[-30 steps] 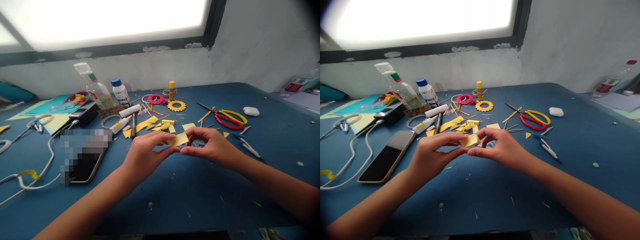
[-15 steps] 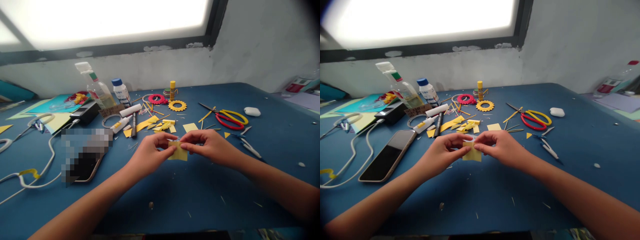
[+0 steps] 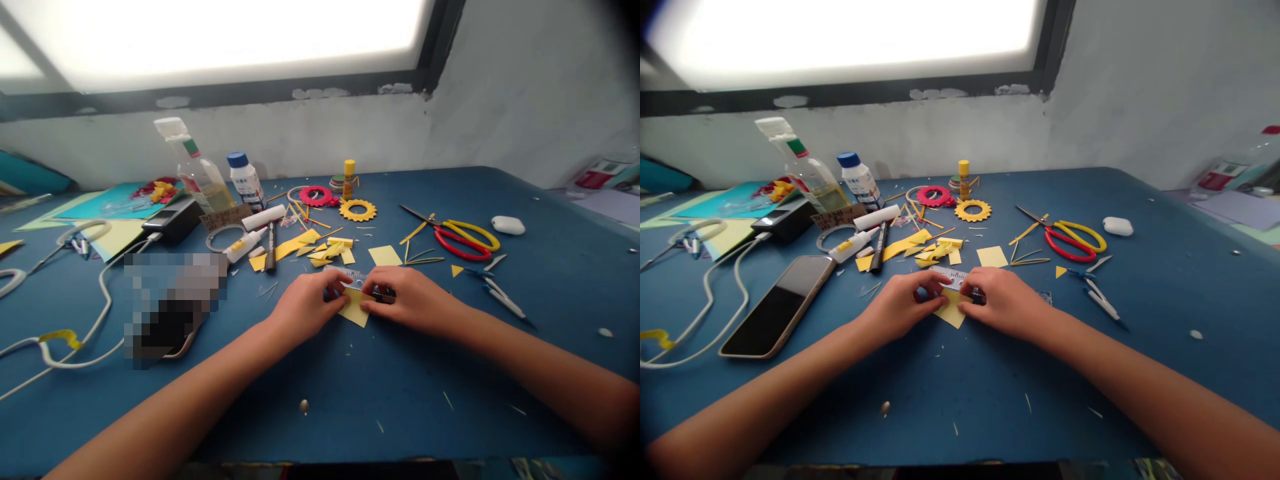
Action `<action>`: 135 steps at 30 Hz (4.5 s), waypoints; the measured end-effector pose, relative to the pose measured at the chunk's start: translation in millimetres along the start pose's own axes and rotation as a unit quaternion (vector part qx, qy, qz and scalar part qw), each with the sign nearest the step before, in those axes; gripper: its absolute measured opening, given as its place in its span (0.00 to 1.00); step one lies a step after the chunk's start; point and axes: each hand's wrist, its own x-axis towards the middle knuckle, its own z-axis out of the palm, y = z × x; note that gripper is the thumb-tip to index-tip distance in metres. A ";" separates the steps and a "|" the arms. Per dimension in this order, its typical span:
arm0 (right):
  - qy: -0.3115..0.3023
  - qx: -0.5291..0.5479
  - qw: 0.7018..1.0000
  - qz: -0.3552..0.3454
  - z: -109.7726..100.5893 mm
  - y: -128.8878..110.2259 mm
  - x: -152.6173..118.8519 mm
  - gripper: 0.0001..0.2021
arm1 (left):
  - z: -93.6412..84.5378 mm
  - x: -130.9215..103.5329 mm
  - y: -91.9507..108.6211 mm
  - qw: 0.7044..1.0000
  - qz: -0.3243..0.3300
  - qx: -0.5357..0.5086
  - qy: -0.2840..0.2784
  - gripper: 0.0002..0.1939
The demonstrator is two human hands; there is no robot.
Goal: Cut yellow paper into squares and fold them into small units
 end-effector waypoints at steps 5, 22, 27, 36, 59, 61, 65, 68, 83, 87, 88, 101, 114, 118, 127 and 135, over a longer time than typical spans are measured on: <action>0.022 0.036 0.993 -0.106 3.6 8.5 4.4 0.05 | -2.2 0.3 5.9 0.999 0.040 0.017 -0.028 0.18; -0.009 -0.185 0.915 -0.358 -4.4 21.7 -11.4 0.14 | -24.3 -11.8 5.1 0.923 0.274 0.222 -0.153 0.13; -0.017 -0.192 0.912 -0.363 -6.5 17.7 -13.0 0.14 | -23.8 -12.3 3.4 0.916 0.290 0.226 -0.158 0.13; 0.003 -0.115 0.939 -0.323 0.6 17.9 -19.1 0.11 | -26.5 -12.3 0.0 0.922 0.280 0.206 -0.171 0.14; 0.003 -0.139 0.938 -0.317 0.0 22.2 -23.3 0.12 | -24.9 -11.1 -3.3 0.911 0.319 0.213 -0.150 0.14; -0.002 -0.140 0.937 -0.320 0.2 22.9 -23.2 0.12 | -24.3 -11.0 -3.0 0.909 0.323 0.219 -0.147 0.14; -0.001 -0.145 0.932 -0.332 0.9 24.2 -23.0 0.12 | -24.0 -11.3 -2.1 0.905 0.333 0.225 -0.141 0.15; -0.001 -0.144 0.930 -0.338 1.2 24.7 -22.6 0.12 | -24.4 -11.5 -1.9 0.902 0.333 0.232 -0.144 0.14; -0.021 -0.108 0.938 -0.329 1.9 22.1 -21.6 0.12 | -25.0 -11.6 -2.1 0.898 0.347 0.227 -0.150 0.17; -0.029 -0.100 0.939 -0.328 2.0 23.8 -22.1 0.12 | -25.3 -12.9 -0.2 0.894 0.351 0.235 -0.151 0.16; -0.030 -0.098 0.939 -0.328 2.0 23.9 -22.4 0.12 | -25.4 -13.0 0.4 0.893 0.352 0.237 -0.151 0.16; -0.034 -0.098 0.936 -0.335 1.0 23.9 -22.7 0.12 | -23.7 -13.5 5.0 0.890 0.351 0.254 -0.144 0.15; -0.028 -0.062 0.940 -0.335 1.2 21.3 -21.2 0.12 | -22.2 -14.0 3.5 0.887 0.352 0.261 -0.148 0.16; -0.024 -0.055 0.941 -0.333 1.1 19.6 -21.2 0.12 | -22.3 -14.0 3.9 0.887 0.353 0.261 -0.146 0.16; -0.033 -0.085 0.937 -0.337 1.5 20.3 -20.9 0.12 | -23.5 -12.8 5.9 0.885 0.349 0.269 -0.153 0.16; -0.002 -0.119 0.935 -0.334 1.9 21.3 -22.6 0.12 | -12.4 -18.5 11.5 0.876 0.356 0.302 -0.119 0.15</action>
